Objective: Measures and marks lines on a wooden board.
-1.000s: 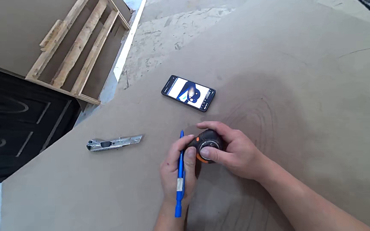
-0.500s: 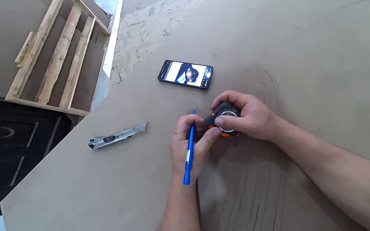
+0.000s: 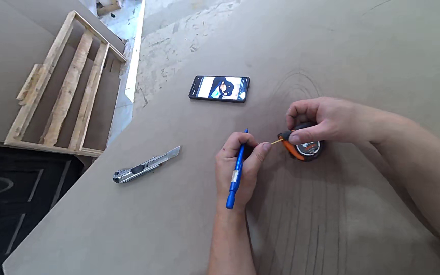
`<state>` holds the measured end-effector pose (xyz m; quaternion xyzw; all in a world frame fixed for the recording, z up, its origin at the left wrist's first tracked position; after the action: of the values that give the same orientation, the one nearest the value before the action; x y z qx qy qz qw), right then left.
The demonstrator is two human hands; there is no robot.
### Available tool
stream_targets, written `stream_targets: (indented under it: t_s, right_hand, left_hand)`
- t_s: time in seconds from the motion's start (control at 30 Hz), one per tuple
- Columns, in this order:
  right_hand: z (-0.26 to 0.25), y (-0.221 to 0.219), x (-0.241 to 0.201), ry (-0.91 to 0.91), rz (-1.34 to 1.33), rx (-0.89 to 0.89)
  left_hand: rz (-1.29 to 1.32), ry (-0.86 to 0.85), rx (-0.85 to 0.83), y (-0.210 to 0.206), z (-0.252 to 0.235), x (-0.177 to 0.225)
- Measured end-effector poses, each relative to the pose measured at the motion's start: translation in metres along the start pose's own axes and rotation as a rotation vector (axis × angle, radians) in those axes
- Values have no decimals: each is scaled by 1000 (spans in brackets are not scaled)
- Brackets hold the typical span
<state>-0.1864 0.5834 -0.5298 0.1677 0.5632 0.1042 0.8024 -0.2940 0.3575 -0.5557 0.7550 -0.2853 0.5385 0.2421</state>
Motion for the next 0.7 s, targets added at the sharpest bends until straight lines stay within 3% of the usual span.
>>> stream_targets:
  t_s: [0.2, 0.33, 0.5, 0.7]
  right_hand:
    - [33, 28, 7, -113, 458, 261]
    - [28, 7, -2, -7, 824, 395]
    - [15, -23, -13, 228, 696, 393]
    - [7, -37, -3, 294, 605, 449]
  left_hand:
    - [-31, 0, 112, -1, -3, -2]
    - [-35, 29, 152, 0, -2, -5]
    - [-31, 64, 198, 3, -3, -4]
    - [-65, 80, 215, 5, -3, -5]
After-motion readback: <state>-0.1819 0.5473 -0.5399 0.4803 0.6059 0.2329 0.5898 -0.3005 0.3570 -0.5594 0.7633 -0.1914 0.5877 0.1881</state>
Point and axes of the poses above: each hand's wrist, its own z-axis away from the middle knuckle, its own y-axis out of the back of the hand, x = y × z, the point moved 2 cm from there along -z, towards the middle knuckle, and after that the axes turned 7 degrees about -y, right-handed, at the moved point
